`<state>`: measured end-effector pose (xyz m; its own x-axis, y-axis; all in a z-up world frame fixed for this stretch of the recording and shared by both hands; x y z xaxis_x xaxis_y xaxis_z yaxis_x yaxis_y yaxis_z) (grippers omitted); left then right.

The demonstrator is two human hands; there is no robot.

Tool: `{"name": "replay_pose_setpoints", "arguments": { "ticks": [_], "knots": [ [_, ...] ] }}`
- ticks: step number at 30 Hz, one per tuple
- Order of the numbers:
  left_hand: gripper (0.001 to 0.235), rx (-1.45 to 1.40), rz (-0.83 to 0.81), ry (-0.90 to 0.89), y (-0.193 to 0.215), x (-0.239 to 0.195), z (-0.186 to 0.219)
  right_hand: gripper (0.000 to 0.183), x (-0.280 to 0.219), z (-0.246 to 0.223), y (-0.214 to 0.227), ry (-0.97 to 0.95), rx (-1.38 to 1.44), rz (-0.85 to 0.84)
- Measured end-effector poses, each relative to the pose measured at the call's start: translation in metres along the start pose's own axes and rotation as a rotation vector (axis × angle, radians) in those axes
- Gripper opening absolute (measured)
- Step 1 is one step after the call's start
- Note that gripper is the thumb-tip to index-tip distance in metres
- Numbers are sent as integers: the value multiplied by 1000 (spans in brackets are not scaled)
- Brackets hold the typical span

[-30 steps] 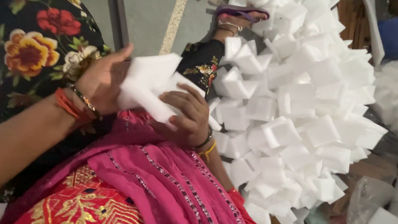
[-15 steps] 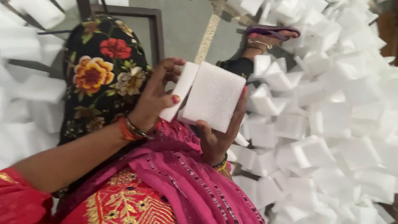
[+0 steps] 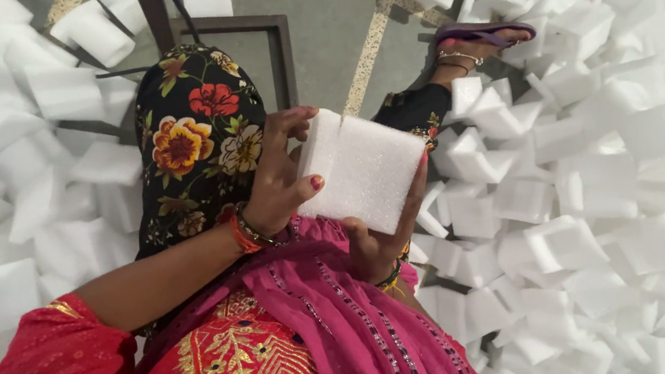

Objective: The person sits on the floor surrounded by white foam blocks and repeatedly picks them up, inspects them, and places them back down. The person handles the blocks one at a time, turning them over in their hands.

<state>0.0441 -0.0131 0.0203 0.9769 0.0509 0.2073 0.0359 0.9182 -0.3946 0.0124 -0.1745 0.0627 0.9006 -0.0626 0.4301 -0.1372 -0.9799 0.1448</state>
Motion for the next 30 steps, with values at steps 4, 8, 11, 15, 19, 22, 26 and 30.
{"name": "replay_pose_setpoints", "arguments": {
  "ticks": [4,8,11,15,19,22,26,30],
  "knots": [
    [75,122,-1,-36,-1,-2,8,114,-3,6,2,-4,-22,-16],
    [75,297,-29,-96,-7,4,17,113,-2,8,0,36,-83,-17],
    [79,278,-15,-200,-15,14,21,110,0,3,-3,-52,55,-48],
    [90,120,-62,-97,-22,29,20,103,20,4,-9,-56,45,-32],
    [94,-307,6,133,-25,63,5,95,69,38,-17,-168,219,-107],
    [99,-518,34,250,-24,122,-19,87,120,74,-26,-223,389,-165],
    [103,-664,-54,177,-16,235,-36,77,211,113,-45,-291,509,-193],
    [105,-731,-82,151,-15,305,-34,69,275,134,-56,-355,703,-215]
  ]
}}
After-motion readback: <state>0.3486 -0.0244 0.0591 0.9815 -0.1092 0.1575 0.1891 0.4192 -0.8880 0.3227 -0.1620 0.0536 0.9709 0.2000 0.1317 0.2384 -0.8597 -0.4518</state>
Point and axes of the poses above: each hand's wrist, its own x-axis towards the middle knuckle, its own y-axis out of the back of the hand, z = x × y, the point moved 1 cm from there along x, towards the middle knuckle, and after that the axes turned 2 degrees about x, right-handed, at the moved point
